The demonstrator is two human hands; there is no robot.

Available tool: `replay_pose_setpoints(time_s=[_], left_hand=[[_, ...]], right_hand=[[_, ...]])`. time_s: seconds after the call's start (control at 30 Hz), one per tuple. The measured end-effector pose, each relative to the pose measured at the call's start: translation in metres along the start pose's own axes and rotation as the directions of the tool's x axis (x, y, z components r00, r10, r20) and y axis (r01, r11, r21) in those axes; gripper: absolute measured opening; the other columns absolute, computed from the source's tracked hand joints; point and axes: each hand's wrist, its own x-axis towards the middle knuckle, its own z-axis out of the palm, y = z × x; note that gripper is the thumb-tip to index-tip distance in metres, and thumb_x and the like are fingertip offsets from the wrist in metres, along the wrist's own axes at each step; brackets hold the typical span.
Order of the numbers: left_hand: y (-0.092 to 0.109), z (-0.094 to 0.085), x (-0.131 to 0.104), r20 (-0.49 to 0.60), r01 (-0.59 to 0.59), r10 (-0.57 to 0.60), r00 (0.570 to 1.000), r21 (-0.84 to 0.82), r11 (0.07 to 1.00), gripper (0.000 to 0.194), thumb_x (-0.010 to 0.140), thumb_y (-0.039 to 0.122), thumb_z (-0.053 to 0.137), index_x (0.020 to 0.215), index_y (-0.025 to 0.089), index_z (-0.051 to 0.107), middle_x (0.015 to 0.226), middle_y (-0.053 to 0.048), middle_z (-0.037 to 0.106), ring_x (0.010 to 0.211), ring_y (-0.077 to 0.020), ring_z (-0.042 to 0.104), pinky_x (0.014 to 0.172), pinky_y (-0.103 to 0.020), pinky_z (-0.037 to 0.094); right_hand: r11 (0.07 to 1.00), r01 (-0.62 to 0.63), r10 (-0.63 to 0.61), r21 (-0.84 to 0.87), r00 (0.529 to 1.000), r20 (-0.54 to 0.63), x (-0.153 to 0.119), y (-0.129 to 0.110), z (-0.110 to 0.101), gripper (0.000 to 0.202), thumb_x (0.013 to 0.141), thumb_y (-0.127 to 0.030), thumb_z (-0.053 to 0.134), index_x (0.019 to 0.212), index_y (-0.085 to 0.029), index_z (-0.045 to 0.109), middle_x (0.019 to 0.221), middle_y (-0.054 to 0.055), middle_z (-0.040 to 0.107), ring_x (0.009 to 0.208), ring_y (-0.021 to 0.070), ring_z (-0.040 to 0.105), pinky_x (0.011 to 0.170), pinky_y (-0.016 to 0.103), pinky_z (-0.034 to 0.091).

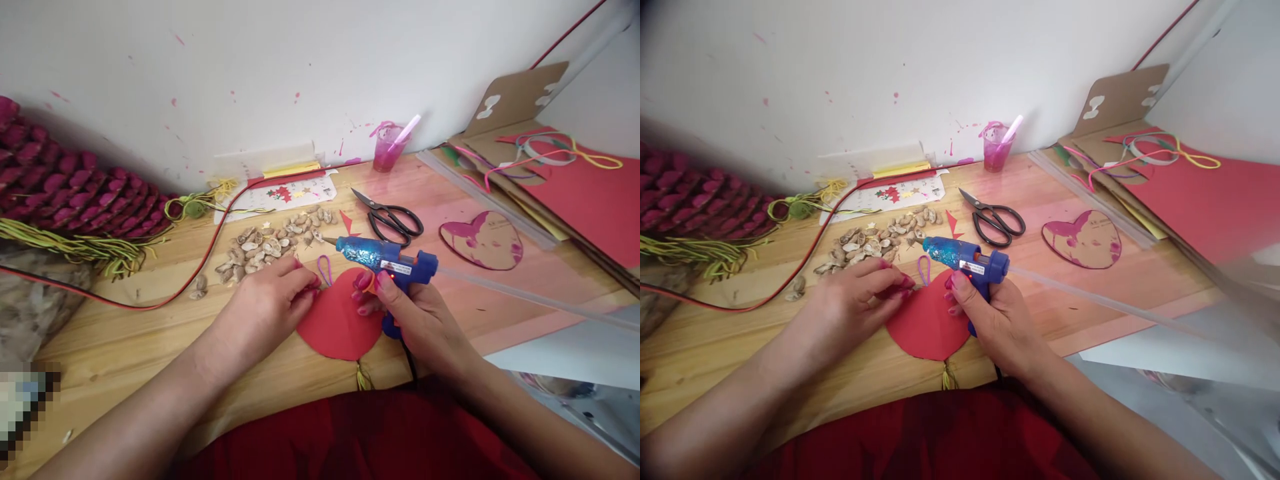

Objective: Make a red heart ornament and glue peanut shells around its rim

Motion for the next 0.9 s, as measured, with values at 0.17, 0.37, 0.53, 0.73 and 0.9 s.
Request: replay_pose_setpoints(time_s=[0.17, 0.37, 0.53, 0.73, 0.9], left_hand=[[0.0032, 0.0038, -0.0014, -0.02, -0.059, 0.06, 0.998, 0.069, 0.996, 0.013, 0.093, 0.016, 0.056, 0.096, 0.018, 0.068, 0.087, -0.003, 0.064, 0.075, -0.013, 0.062, 0.067, -0.024, 0.048], [0.0059, 0.0043, -0.001, -0.006, -0.065, 0.067, 0.998, 0.135, 0.989, 0.015, 0.095, 0.017, 0.054, 0.095, 0.018, 0.069, 0.085, -0.003, 0.064, 0.073, -0.0134, 0.061, 0.066, -0.025, 0.048], [0.0082, 0.0041, -0.0008, 0.01, -0.062, 0.061, 0.998, 0.146, 0.987, 0.017, 0.096, 0.018, 0.053, 0.094, 0.016, 0.07, 0.085, -0.005, 0.065, 0.074, -0.0147, 0.063, 0.067, -0.026, 0.049], [0.0089, 0.0037, -0.0018, 0.012, -0.057, 0.056, 0.998, 0.144, 0.988, 0.017, 0.097, 0.021, 0.053, 0.096, 0.017, 0.07, 0.087, -0.005, 0.066, 0.076, -0.0146, 0.063, 0.069, -0.026, 0.05], [0.0089, 0.0045, -0.0011, 0.01, -0.06, 0.059, 0.998, 0.15, 0.987, 0.017, 0.097, 0.02, 0.053, 0.097, 0.018, 0.069, 0.088, -0.005, 0.066, 0.077, -0.0143, 0.064, 0.069, -0.026, 0.049]], right_hand=[[0.994, 0.077, -0.073, -0.076, 0.996, 0.06, -0.0018, -0.0022, -0.0023, 0.039, 0.092, -0.057, 0.056, 0.09, -0.02, 0.07, 0.077, 0.003, 0.07, 0.072, 0.0171, 0.064, 0.067, 0.028, 0.054], [0.994, 0.08, -0.074, -0.07, 0.994, 0.078, -0.0012, -0.0013, -0.0036, 0.037, 0.094, -0.055, 0.056, 0.102, -0.023, 0.073, 0.088, 0.004, 0.073, 0.076, 0.0186, 0.066, 0.071, 0.031, 0.055], [0.995, 0.093, -0.088, -0.046, 0.991, 0.098, -0.0018, -0.0011, -0.0046, 0.032, 0.095, -0.052, 0.056, 0.095, -0.024, 0.073, 0.088, 0.003, 0.074, 0.081, 0.0186, 0.068, 0.074, 0.03, 0.055], [0.991, 0.11, -0.104, -0.072, 0.99, 0.093, -0.0001, -0.0027, -0.0045, 0.034, 0.095, -0.052, 0.056, 0.081, -0.024, 0.07, 0.081, 0.001, 0.073, 0.082, 0.0176, 0.068, 0.074, 0.028, 0.055], [0.992, 0.095, -0.088, -0.089, 0.993, 0.073, -0.0005, -0.0024, -0.0041, 0.035, 0.094, -0.053, 0.057, 0.081, -0.023, 0.07, 0.083, 0.003, 0.074, 0.08, 0.0198, 0.068, 0.072, 0.03, 0.057]])
